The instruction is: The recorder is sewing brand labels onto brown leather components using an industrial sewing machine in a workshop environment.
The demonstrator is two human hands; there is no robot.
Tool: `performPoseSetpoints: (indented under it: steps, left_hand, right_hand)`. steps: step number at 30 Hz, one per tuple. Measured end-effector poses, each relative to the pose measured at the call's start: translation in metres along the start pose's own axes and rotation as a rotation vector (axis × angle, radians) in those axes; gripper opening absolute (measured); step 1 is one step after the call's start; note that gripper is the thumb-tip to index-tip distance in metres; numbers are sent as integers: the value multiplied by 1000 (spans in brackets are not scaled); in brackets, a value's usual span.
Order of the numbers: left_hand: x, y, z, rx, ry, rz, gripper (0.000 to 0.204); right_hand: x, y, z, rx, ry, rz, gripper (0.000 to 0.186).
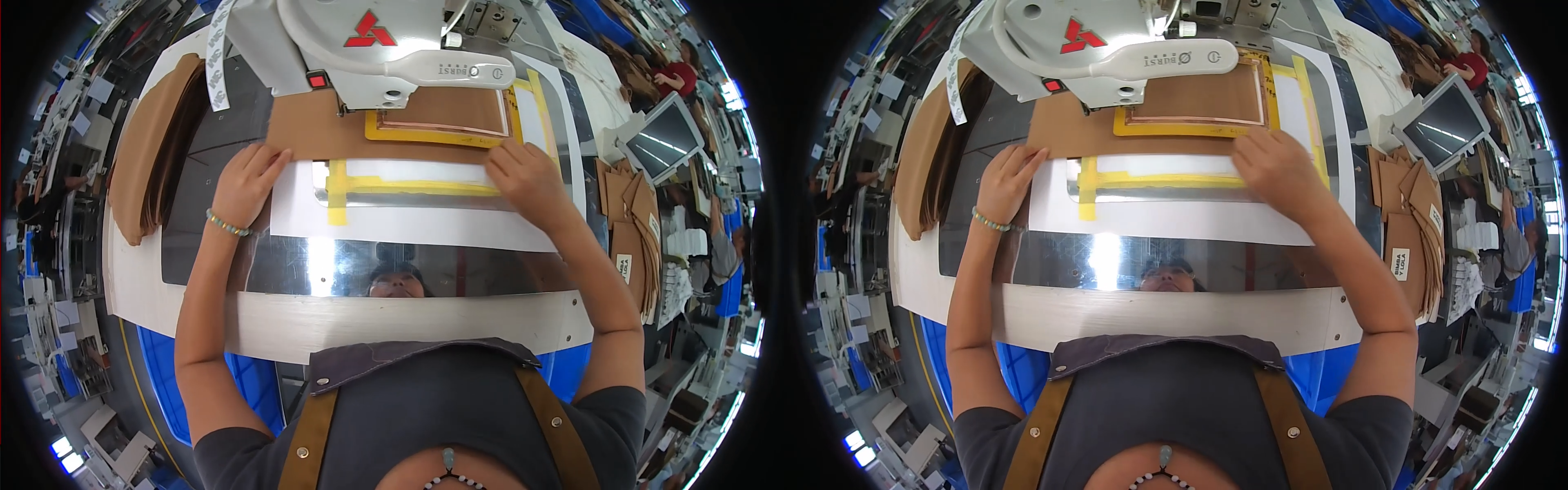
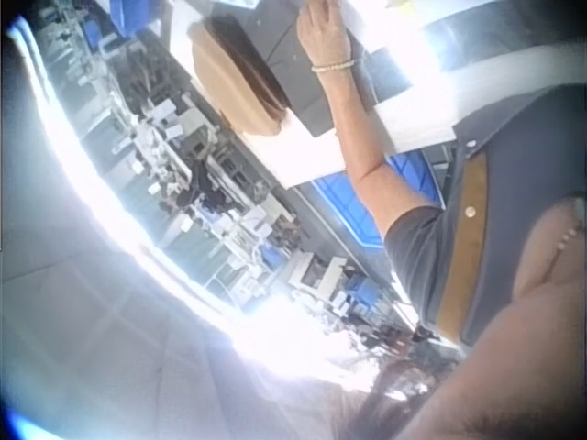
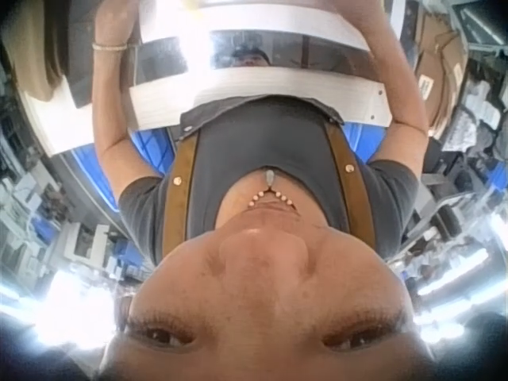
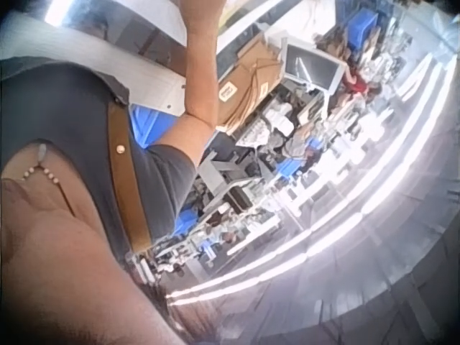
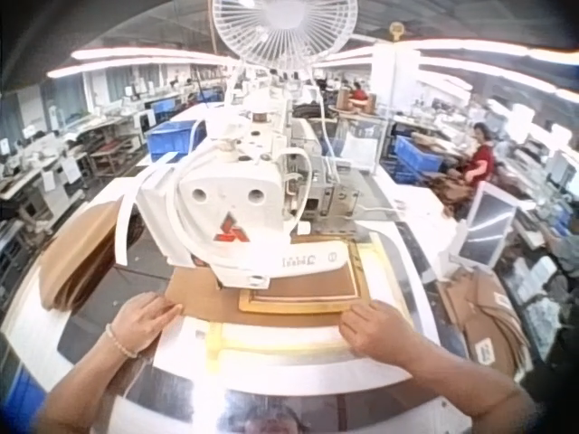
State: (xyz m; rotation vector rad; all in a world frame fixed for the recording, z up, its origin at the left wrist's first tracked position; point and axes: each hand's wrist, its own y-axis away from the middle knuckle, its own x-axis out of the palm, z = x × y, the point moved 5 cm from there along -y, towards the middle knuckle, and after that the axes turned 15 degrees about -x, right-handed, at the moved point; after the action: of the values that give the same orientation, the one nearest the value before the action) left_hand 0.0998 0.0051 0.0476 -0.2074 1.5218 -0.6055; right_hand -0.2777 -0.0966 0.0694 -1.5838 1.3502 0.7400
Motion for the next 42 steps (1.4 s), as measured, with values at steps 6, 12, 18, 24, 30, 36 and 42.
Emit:
performPoseSetpoints:
  steps: [6,12,18,24,30,36,42]
  left_hand:
    - [36,-55,-44,199,62,-10,36]
    - [39,-60,-54,141,72,3,31]
    - [29,-55,-54,57,144,-34,30]
    - [28,-55,-54,63,154,-44,27]
    - [26,-57,-56,51,104,-72,23]
    - [29,-58,-56,42,141,-49,20]
    - [28,-56,-56,39,150,-2,21]
  right_hand:
    - [1,71,-32,146,65,87,9]
    - [4,93,-30,262,12,-17,23]
    - [4,99,-28,320,-9,-77,20]
    - [5,101,-30,386,-69,-145,15]
    - [7,100,-33,410,-97,-154,15]
    - [9,104,-37,447,-86,-126,15]
    - [7,107,-33,454,-73,-54,15]
